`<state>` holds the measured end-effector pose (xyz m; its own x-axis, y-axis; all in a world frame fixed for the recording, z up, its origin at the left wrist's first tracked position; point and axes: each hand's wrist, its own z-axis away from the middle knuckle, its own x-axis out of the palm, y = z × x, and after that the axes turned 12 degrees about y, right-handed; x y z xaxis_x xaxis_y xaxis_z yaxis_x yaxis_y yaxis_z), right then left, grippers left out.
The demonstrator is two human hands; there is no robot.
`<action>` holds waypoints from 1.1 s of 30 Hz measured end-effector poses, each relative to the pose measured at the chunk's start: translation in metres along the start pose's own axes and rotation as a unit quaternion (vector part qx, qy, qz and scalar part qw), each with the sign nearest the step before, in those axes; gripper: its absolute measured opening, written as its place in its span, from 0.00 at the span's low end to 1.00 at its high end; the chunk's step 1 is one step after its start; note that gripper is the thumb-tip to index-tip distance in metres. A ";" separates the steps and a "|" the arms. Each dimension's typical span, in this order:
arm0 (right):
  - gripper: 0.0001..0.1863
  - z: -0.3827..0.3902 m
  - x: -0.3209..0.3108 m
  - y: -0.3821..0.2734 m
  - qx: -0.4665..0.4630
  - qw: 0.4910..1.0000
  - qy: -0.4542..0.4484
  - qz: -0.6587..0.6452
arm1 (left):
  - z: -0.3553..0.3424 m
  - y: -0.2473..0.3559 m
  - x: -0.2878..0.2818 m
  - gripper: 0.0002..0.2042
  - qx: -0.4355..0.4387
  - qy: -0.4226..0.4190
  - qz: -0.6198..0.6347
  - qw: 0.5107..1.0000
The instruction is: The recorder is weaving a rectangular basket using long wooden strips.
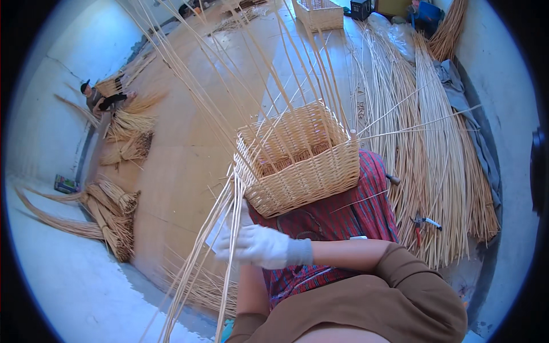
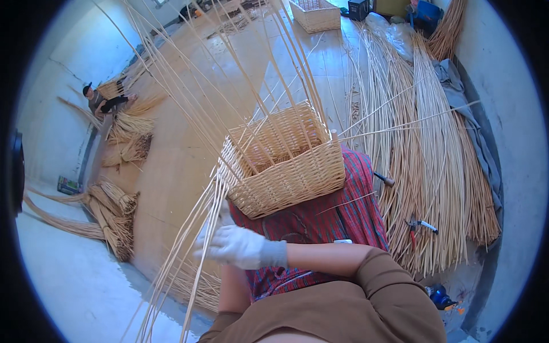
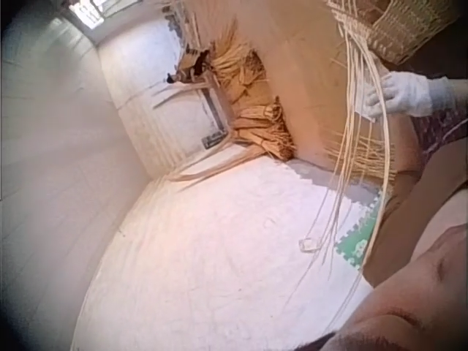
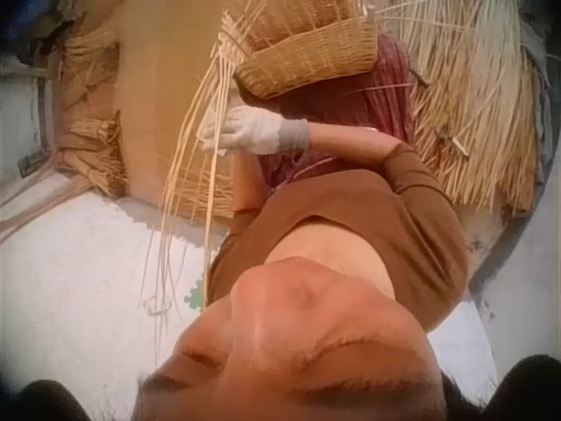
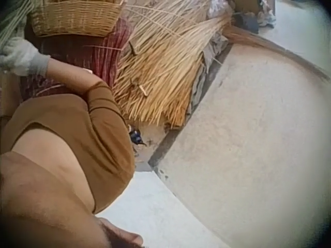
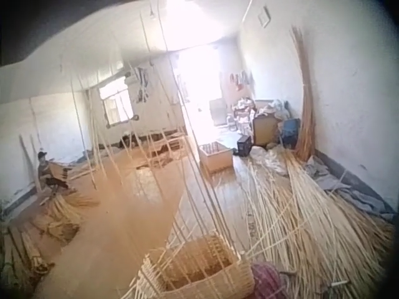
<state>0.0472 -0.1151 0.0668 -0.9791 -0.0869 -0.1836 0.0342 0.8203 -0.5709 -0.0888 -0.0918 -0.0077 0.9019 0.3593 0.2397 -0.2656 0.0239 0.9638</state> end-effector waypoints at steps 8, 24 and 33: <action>0.26 -0.017 -0.053 -0.006 -0.015 0.966 -0.254 0.049 | 0.016 0.052 0.004 0.20 0.147 -0.064 -0.196 0.967; 0.09 -0.012 -0.123 0.090 0.311 0.874 0.355 0.115 | -0.045 -0.004 0.095 0.19 0.173 -0.122 -0.268 0.940; 0.20 -0.032 -0.131 0.121 0.141 0.948 0.285 0.016 | -0.048 0.008 0.107 0.15 0.081 -0.083 -0.282 0.952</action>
<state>0.1731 0.0141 0.0473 -0.9233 0.3201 0.2121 0.0386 0.6270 -0.7781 -0.0110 -0.0088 0.0194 0.9308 0.1789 -0.3186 0.3205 0.0194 0.9471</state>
